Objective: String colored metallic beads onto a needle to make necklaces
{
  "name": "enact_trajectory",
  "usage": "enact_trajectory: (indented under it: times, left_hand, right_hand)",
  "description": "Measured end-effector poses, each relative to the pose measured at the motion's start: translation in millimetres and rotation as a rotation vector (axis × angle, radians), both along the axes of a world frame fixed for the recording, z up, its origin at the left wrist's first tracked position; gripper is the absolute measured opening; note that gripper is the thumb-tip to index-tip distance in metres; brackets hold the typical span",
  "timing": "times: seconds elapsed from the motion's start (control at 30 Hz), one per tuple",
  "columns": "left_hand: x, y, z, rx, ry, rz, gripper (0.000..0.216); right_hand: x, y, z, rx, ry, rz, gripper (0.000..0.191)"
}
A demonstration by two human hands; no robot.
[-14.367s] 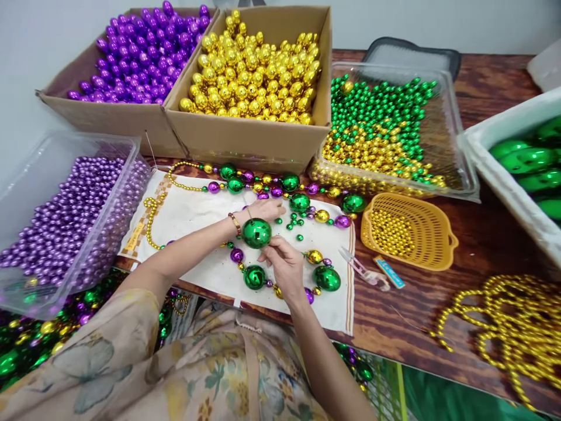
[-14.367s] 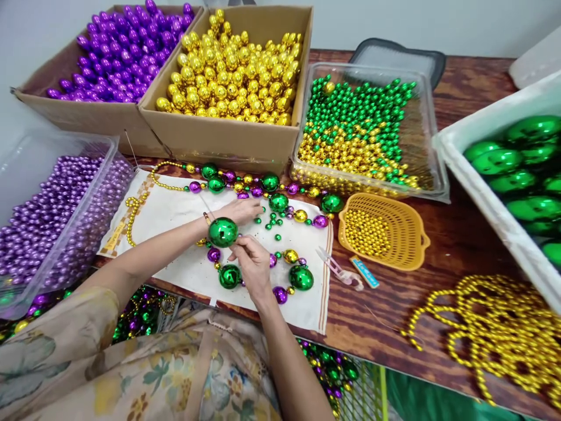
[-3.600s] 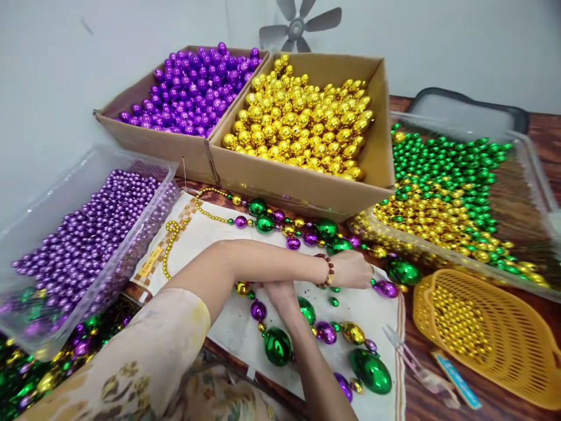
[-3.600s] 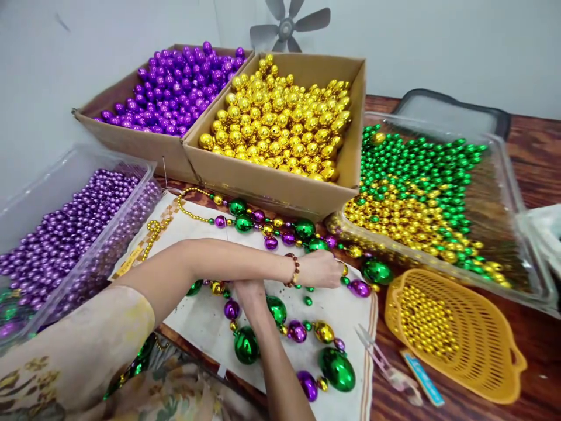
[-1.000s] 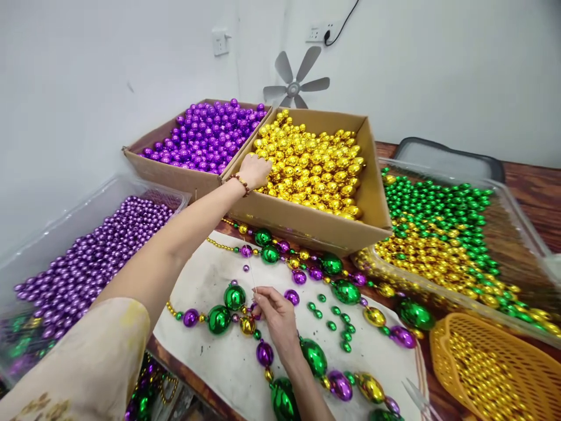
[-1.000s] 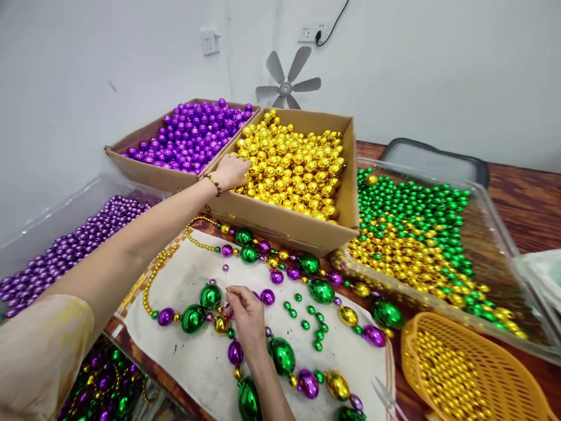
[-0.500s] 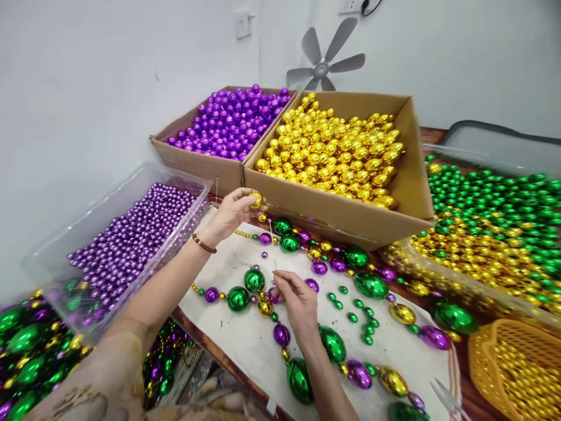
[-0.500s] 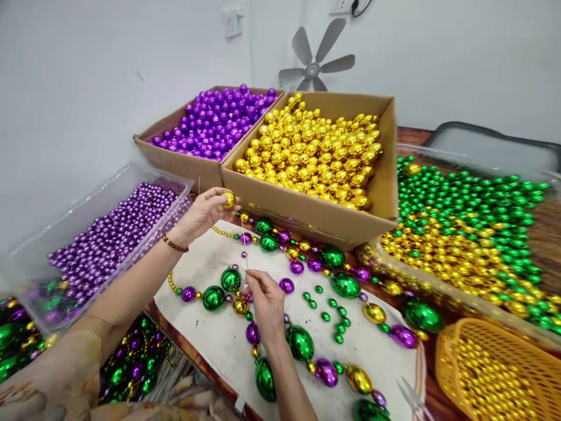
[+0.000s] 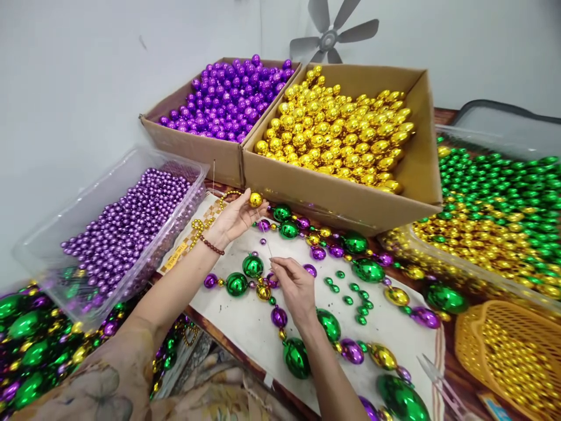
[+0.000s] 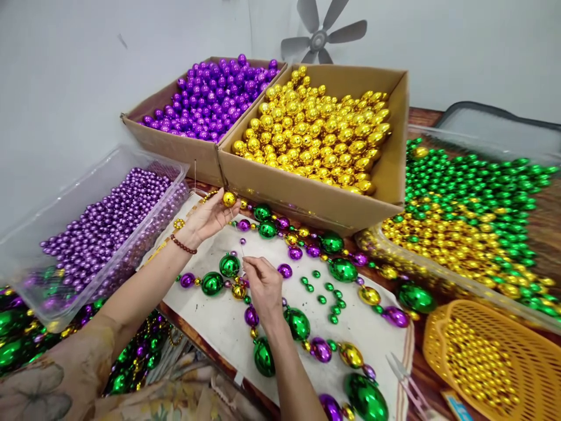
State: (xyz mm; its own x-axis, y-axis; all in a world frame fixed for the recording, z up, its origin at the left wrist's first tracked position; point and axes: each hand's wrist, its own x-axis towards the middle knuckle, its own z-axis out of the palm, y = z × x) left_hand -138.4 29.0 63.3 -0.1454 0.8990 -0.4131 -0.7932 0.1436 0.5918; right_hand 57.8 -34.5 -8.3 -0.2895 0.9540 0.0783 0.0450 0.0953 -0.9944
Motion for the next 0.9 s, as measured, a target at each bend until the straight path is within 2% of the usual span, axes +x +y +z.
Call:
enact_trajectory:
  times: [0.23, 0.47, 0.63, 0.77, 0.9]
  left_hand:
    - [-2, -4, -6.6, 0.049, 0.003, -0.011, 0.019]
    - [1, -6, -6.0, 0.057, 0.086, -0.013, 0.013]
    - [8, -14, -2.9, 0.152, 0.146, -0.008, 0.016]
    - [15, -26, -1.2, 0.223, 0.205, -0.056, 0.024]
    - [23, -44, -5.4, 0.205, 0.323, -0.166, 0.026]
  right_hand:
    - [-2, -2, 1.0, -0.042, 0.007, -0.004, 0.016]
    - [-4, -2, 0.4, -0.048, -0.001, -0.012, 0.017]
    - [-7, -3, -0.7, -0.047, -0.038, -0.032, 0.019]
    - [-13, 0, 3.8, -0.062, -0.001, -0.034, 0.019]
    - [-21, 3, 10.0, -0.098, 0.034, -0.055, 0.019]
